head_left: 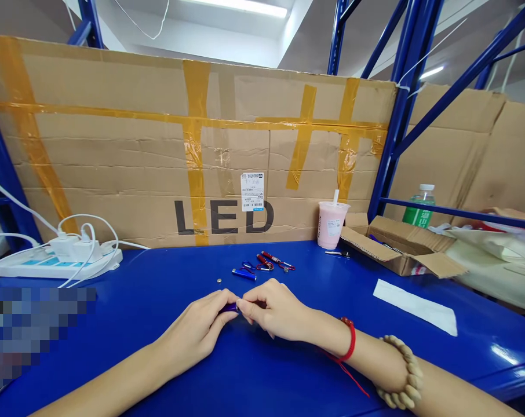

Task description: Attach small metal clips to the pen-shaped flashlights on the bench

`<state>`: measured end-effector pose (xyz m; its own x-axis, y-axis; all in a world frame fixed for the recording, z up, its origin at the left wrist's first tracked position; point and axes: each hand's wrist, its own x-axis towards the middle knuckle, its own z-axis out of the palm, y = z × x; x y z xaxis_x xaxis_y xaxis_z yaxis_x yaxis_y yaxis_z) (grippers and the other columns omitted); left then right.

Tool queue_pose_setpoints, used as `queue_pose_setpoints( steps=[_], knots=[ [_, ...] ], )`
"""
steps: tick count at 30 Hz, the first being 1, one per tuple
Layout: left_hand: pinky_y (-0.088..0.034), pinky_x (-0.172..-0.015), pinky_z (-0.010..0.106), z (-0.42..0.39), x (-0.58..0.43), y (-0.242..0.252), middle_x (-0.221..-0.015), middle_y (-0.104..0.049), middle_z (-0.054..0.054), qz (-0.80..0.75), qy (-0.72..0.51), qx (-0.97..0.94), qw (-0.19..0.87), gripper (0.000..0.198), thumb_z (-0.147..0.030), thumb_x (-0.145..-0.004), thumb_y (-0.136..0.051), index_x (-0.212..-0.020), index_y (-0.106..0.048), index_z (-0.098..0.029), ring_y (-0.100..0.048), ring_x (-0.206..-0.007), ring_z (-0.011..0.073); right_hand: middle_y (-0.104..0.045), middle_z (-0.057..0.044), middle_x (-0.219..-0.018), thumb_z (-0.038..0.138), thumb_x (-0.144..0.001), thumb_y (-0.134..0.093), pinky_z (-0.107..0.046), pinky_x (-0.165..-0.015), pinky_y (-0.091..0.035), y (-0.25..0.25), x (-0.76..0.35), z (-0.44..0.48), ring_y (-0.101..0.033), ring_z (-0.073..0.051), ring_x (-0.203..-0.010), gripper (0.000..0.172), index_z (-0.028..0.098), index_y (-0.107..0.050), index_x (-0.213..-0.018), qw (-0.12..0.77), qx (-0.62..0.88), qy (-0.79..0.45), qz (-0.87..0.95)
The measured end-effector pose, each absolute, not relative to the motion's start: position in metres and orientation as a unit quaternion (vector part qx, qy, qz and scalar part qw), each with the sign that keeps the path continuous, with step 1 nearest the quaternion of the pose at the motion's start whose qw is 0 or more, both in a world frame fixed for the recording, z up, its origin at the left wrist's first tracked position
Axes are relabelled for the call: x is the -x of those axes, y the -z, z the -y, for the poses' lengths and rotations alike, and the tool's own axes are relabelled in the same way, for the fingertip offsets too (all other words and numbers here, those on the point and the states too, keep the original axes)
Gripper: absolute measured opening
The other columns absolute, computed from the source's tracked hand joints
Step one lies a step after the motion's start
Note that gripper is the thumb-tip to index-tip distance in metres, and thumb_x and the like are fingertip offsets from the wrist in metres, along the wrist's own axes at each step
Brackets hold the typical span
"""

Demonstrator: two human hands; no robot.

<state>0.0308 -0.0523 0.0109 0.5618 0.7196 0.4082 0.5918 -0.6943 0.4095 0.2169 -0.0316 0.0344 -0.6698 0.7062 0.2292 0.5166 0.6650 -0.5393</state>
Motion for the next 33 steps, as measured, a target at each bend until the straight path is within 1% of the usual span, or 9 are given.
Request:
queue_pose_setpoints(
  steps=[4, 10, 15, 19, 23, 25, 28, 31, 33],
  knots=[
    [-0.046, -0.079, 0.024, 0.051, -0.03, -0.01, -0.094, -0.062, 0.001, -0.371, -0.293, -0.877, 0.09, 0.024, -0.026, -0.092, -0.033, -0.097, -0.057, -0.023, -0.059, -0.087, 0.0145, -0.049, 0.005, -0.048, 0.035, -0.089, -0.037, -0.017, -0.048, -0.032, -0.031, -0.217, 0.03, -0.048, -0.005, -0.04, 0.039, 0.016, -0.047, -0.057, 0.228, 0.342, -0.245, 0.878],
    [-0.047, -0.083, 0.026, 0.048, -0.029, -0.008, -0.101, -0.064, 0.001, -0.373, -0.298, -0.877, 0.059, 0.027, -0.028, -0.093, -0.033, -0.105, -0.057, -0.025, -0.059, -0.091, 0.0153, -0.049, 0.005, -0.047, 0.03, -0.089, -0.039, -0.017, -0.047, -0.03, -0.033, -0.217, 0.029, -0.047, -0.006, -0.044, 0.036, 0.016, -0.048, -0.056, 0.238, 0.344, -0.215, 0.882],
    [-0.045, -0.089, 0.027, 0.042, -0.027, -0.003, -0.105, -0.064, 0.0, -0.396, -0.311, -0.862, 0.053, 0.028, -0.031, -0.092, -0.036, -0.114, -0.054, -0.026, -0.058, -0.098, 0.0159, -0.053, 0.006, -0.05, 0.029, -0.089, -0.04, -0.018, -0.05, -0.031, -0.032, -0.216, 0.026, -0.047, -0.006, -0.046, 0.034, 0.017, -0.051, -0.06, 0.241, 0.355, -0.192, 0.883],
    [-0.045, -0.089, 0.027, 0.041, -0.027, -0.002, -0.104, -0.064, 0.0, -0.402, -0.319, -0.857, 0.049, 0.028, -0.031, -0.092, -0.036, -0.111, -0.056, -0.026, -0.059, -0.094, 0.0151, -0.053, 0.006, -0.049, 0.033, -0.091, -0.036, -0.018, -0.052, -0.031, -0.029, -0.216, 0.023, -0.049, -0.006, -0.049, 0.038, 0.018, -0.053, -0.061, 0.233, 0.364, -0.192, 0.881],
    [-0.042, -0.093, 0.03, 0.042, -0.03, -0.005, -0.1, -0.066, 0.0, -0.402, -0.319, -0.857, 0.048, 0.027, -0.03, -0.092, -0.035, -0.105, -0.059, -0.026, -0.06, -0.091, 0.0153, -0.054, 0.006, -0.05, 0.036, -0.092, -0.037, -0.018, -0.054, -0.031, -0.029, -0.218, 0.022, -0.05, -0.007, -0.052, 0.039, 0.018, -0.055, -0.062, 0.23, 0.365, -0.169, 0.886],
    [-0.043, -0.091, 0.03, 0.042, -0.032, -0.007, -0.1, -0.065, 0.001, -0.409, -0.324, -0.851, 0.056, 0.027, -0.03, -0.092, -0.035, -0.104, -0.059, -0.025, -0.059, -0.092, 0.0158, -0.056, 0.005, -0.052, 0.036, -0.092, -0.037, -0.019, -0.054, -0.031, -0.03, -0.218, 0.022, -0.051, -0.008, -0.053, 0.04, 0.018, -0.057, -0.062, 0.239, 0.363, -0.149, 0.888],
    [-0.047, -0.083, 0.026, 0.043, -0.035, -0.011, -0.099, -0.064, 0.001, -0.412, -0.339, -0.843, 0.074, 0.026, -0.03, -0.091, -0.035, -0.099, -0.058, -0.024, -0.059, -0.091, 0.0153, -0.059, 0.003, -0.057, 0.038, -0.092, -0.037, -0.019, -0.055, -0.031, -0.031, -0.218, 0.021, -0.052, -0.008, -0.057, 0.042, 0.018, -0.061, -0.064, 0.266, 0.351, -0.121, 0.89],
    [-0.047, -0.077, 0.023, 0.046, -0.037, -0.014, -0.095, -0.064, 0.0, -0.418, -0.354, -0.833, 0.082, 0.022, -0.03, -0.091, -0.036, -0.095, -0.056, -0.023, -0.06, -0.084, 0.0141, -0.062, 0.002, -0.065, 0.043, -0.089, -0.042, -0.019, -0.054, -0.032, -0.03, -0.219, 0.018, -0.052, -0.008, -0.058, 0.038, 0.019, -0.065, -0.07, 0.318, 0.336, -0.084, 0.882],
    [-0.047, -0.074, 0.023, 0.048, -0.038, -0.015, -0.091, -0.064, 0.0, -0.43, -0.361, -0.824, 0.083, 0.021, -0.03, -0.091, -0.036, -0.097, -0.055, -0.023, -0.06, -0.08, 0.0141, -0.063, 0.002, -0.071, 0.047, -0.085, -0.048, -0.019, -0.054, -0.033, -0.03, -0.221, 0.015, -0.05, -0.007, -0.057, 0.034, 0.02, -0.066, -0.075, 0.362, 0.329, -0.058, 0.87]
  ],
)
